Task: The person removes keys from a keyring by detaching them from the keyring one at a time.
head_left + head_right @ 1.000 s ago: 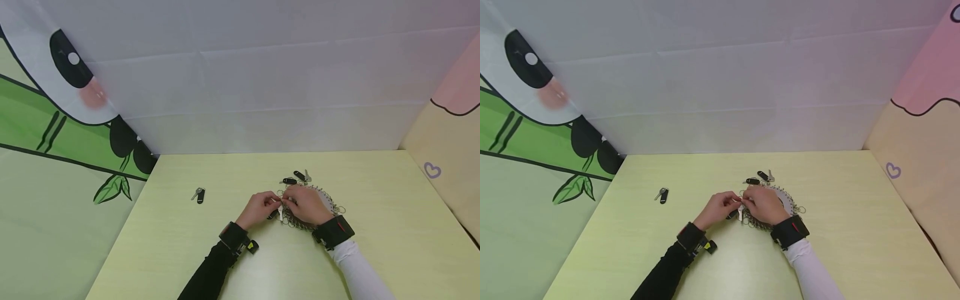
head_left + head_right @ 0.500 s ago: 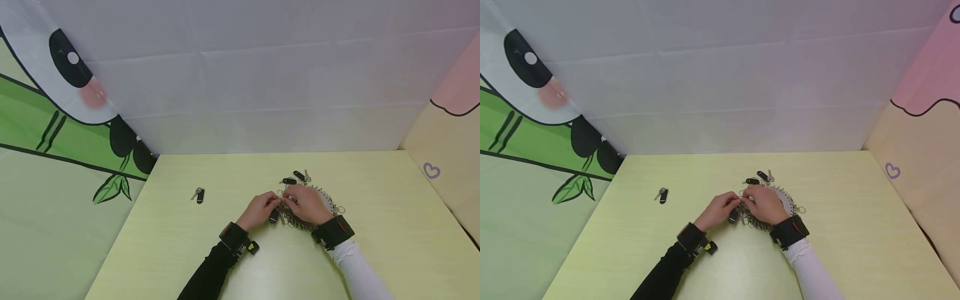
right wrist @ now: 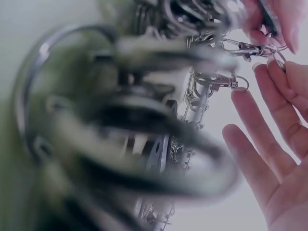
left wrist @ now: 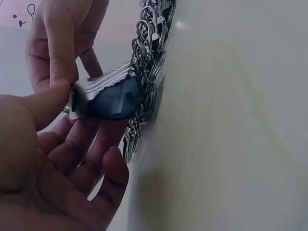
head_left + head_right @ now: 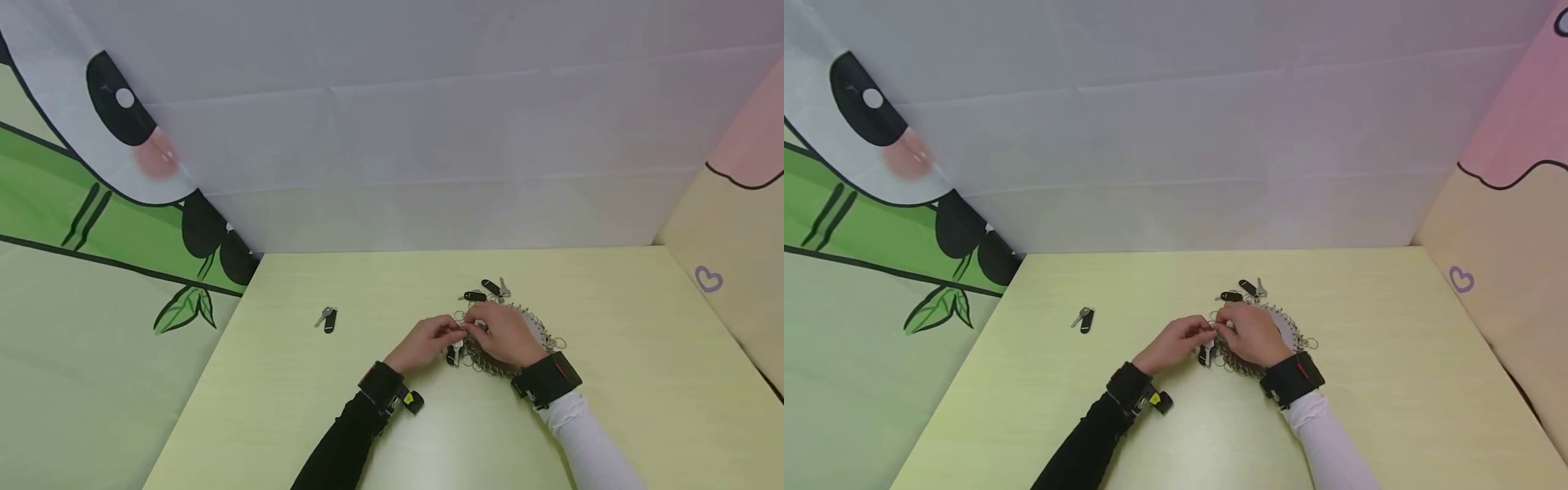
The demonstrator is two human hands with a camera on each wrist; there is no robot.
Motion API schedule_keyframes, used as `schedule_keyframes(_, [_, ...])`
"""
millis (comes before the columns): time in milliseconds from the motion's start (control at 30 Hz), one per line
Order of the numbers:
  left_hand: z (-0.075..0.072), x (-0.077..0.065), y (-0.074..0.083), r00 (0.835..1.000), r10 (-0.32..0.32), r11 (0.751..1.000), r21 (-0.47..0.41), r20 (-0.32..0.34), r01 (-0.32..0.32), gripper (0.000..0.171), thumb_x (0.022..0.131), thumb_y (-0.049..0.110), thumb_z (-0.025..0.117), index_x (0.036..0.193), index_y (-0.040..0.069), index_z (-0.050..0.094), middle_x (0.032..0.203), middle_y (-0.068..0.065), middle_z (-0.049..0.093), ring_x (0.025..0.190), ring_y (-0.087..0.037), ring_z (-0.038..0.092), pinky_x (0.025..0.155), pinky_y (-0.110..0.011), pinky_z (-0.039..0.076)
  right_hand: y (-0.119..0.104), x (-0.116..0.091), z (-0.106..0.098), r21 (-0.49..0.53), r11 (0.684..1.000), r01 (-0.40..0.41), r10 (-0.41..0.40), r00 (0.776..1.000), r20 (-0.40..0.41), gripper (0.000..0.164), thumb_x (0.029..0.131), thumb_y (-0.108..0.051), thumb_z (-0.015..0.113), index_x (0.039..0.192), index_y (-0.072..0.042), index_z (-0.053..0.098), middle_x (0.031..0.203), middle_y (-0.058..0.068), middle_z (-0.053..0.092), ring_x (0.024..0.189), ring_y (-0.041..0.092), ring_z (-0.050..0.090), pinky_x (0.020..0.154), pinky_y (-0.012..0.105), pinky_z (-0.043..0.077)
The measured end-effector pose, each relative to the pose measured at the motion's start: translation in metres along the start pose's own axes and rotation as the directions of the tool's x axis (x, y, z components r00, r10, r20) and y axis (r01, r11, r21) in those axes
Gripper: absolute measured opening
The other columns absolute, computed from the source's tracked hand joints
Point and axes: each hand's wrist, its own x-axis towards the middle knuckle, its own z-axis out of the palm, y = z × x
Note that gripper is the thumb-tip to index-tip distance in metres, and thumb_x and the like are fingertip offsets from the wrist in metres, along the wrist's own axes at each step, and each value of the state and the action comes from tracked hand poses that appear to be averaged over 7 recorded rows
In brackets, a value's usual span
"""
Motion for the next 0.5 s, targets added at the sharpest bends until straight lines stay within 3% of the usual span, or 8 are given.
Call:
schedule_keyframes(133, [-0.001,0.005,0.004,0.999,-0.044,0.999,0.016,-0.006,0.044,0.026,0.102,0.035,0.051,0.093,0.016,0.065,0.070,0.003,0.052,0.060,-0.008,0.043,0.058,-0.020,0.034,0.005,0.004,-0.002,-0.003,1.000,0.014,-0.014,1.000,0.004,0.004,0.089,-0.023,0.070,0.087,-0.020,0.072,0.084,-0.004,0.069,0.072,0.011,0.060,0.059,0.034,0.051])
schedule_keyframes(267, [-0.003,0.008,0.007,0.996,-0.080,0.997,0.017,0.036,0.080,0.033,0.104,0.037,0.047,0.091,0.013,0.065,0.068,0.004,0.046,0.059,-0.008,0.042,0.058,-0.020,0.034,0.011,0.006,-0.002,-0.001,1.000,0.019,-0.019,1.000,0.022,0.004,0.089,-0.023,0.071,0.086,-0.021,0.071,0.084,-0.006,0.069,0.071,0.009,0.060,0.060,0.033,0.051])
schedule_keyframes(500, [-0.008,0.009,0.005,0.997,-0.030,0.998,-0.050,0.065,0.033,0.024,0.101,0.036,0.052,0.107,0.018,0.067,0.061,0.004,0.045,0.052,-0.010,0.038,0.055,-0.021,0.032,0.018,0.007,-0.004,0.031,0.999,0.030,-0.031,0.999,0.030,0.004,0.090,-0.025,0.071,0.088,-0.021,0.073,0.084,-0.006,0.069,0.071,0.008,0.060,0.061,0.032,0.051])
